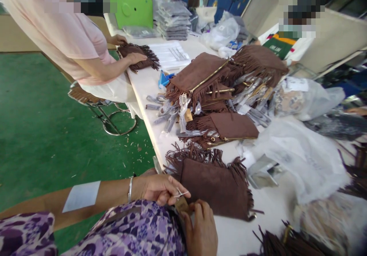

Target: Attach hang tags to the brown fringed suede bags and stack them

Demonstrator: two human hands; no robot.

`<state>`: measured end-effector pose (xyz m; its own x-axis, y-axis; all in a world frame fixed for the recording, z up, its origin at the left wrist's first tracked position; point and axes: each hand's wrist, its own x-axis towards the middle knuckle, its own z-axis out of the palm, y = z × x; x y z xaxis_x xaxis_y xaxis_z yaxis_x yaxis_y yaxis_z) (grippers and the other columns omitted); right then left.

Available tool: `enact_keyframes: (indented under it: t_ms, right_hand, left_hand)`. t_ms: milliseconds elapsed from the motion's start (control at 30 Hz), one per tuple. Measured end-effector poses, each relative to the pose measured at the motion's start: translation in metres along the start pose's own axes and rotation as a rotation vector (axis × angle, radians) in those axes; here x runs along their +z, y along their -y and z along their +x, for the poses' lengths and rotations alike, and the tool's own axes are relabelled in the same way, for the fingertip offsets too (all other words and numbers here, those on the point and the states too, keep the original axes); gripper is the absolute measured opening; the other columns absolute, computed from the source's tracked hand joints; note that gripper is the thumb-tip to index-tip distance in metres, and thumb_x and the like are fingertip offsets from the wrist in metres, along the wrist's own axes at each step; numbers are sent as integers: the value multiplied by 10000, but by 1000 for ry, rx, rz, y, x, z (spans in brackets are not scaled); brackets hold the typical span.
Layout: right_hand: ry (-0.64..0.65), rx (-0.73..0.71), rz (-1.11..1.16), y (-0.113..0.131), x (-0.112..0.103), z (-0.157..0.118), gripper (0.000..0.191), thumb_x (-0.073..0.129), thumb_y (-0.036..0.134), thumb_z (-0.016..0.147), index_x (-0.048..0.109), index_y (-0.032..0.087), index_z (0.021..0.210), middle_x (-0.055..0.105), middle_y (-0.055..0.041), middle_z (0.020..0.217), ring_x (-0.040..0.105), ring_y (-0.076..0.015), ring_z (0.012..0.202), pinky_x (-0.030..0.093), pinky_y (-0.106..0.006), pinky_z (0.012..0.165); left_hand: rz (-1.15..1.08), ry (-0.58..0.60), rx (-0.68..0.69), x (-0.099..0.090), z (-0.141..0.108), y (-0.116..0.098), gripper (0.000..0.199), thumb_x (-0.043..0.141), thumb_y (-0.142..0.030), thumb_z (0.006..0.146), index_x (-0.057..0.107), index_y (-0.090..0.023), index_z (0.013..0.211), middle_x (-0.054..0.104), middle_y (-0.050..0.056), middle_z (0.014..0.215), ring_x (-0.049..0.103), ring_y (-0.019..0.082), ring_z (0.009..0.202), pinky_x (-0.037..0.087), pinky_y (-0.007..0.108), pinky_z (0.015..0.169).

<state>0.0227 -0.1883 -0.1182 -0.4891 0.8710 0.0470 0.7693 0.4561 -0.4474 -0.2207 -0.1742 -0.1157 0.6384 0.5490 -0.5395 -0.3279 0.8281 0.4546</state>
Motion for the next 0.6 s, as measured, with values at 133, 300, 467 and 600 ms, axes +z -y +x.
enact_keyframes:
  t_ms: [133, 300, 467, 600]
  right_hand:
    - [93, 278, 322, 17, -2, 3, 254, 488, 467, 924, 601, 250, 855, 676, -14, 793, 643, -183, 685, 475, -273, 632]
    - [203, 437, 621, 32, -10, 19, 322, 551, 487, 859, 665, 226, 1009, 745, -45, 944, 694, -198, 828, 514, -249, 728]
    - [259, 434, 810, 37, -17, 25, 389, 526, 505, 874, 681, 200, 1060, 729, -64, 985, 669, -213, 902, 512, -266, 776]
    - [264, 459, 933, 42, -11, 24, 375, 608, 492, 829, 676, 183, 1031, 713, -59, 965, 648, -216, 902, 507, -279, 776]
  left_hand:
    - [232, 8, 26, 4, -4, 5, 672, 717, -278, 716, 546, -260, 1365, 669, -7, 583, 468, 102, 344, 351, 173, 360]
    - [577, -49, 163, 20, -11, 10, 665, 716, -254, 690, 566, -285, 1337, 727, -14, 798, 527, 114, 411, 391, 193, 400]
    - [1104, -311, 339, 34, -13, 14, 511, 699, -271, 720, 622, -215, 1223, 731, 54, 851, 656, 209, 590, 468, 241, 531]
    - [1437, -481, 413, 37, -3, 26, 544, 664, -241, 747, 546, -180, 1274, 719, 130, 962, 693, 310, 856, 512, 315, 709]
